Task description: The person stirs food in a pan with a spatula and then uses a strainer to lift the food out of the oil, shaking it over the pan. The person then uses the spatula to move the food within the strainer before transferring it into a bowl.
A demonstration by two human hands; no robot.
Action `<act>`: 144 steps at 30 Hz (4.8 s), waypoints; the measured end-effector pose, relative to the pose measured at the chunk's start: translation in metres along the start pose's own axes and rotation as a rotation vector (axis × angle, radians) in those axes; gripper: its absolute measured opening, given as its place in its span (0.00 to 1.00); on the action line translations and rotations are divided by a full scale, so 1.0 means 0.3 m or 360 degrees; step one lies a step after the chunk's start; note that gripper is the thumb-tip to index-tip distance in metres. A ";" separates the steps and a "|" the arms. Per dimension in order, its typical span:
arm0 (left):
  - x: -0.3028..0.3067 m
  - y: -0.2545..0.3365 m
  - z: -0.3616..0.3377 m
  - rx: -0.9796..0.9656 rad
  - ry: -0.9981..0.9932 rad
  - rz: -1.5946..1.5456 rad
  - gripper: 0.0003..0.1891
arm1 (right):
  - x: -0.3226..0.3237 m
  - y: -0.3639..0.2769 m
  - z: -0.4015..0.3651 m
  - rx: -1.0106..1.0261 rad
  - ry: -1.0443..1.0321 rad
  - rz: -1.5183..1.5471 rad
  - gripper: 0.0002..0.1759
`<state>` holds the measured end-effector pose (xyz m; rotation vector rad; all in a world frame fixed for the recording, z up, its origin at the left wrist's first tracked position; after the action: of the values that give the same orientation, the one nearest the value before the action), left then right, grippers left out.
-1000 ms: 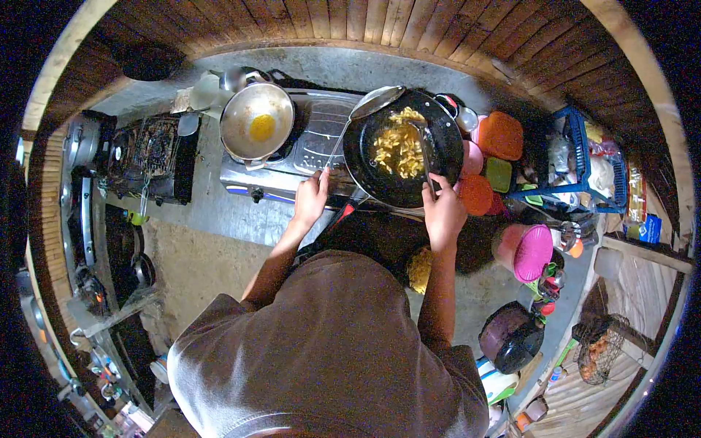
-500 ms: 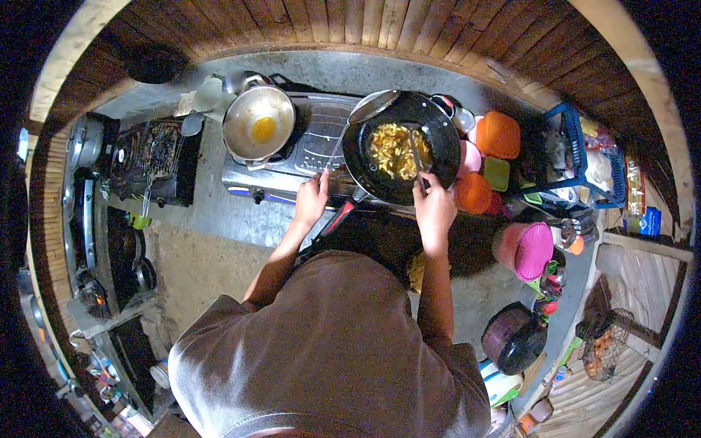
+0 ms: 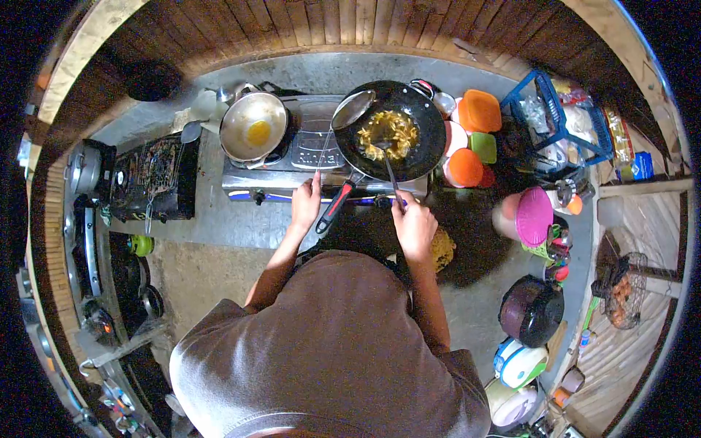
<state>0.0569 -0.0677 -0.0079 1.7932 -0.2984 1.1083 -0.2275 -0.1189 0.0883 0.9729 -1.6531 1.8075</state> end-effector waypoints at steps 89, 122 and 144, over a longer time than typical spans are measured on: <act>0.019 0.076 0.009 -0.0169 0.0001 0.0379 0.29 | 0.073 0.046 -0.157 -0.0193 0.0063 -0.0004 0.12; -0.033 0.083 0.136 0.0031 -0.0036 0.0349 0.28 | 0.023 -0.012 0.378 0.0050 0.0057 -0.0098 0.12; 0.002 0.015 0.015 -0.0111 0.0036 0.0437 0.32 | 0.054 0.062 -0.052 -0.0205 0.0021 0.0044 0.15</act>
<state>0.0570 -0.0736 -0.0054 1.7112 -0.5758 1.2916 -0.2545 -0.1076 0.0890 0.8842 -1.7589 1.6977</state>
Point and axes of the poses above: each hand's wrist, its own z-axis towards the middle knuckle, its own x-axis out of the back of the hand, y = z × x, the point moved 9 cm from there along z, towards the middle knuckle, and after that the axes turned 12 degrees about z, right-handed, at the moved point
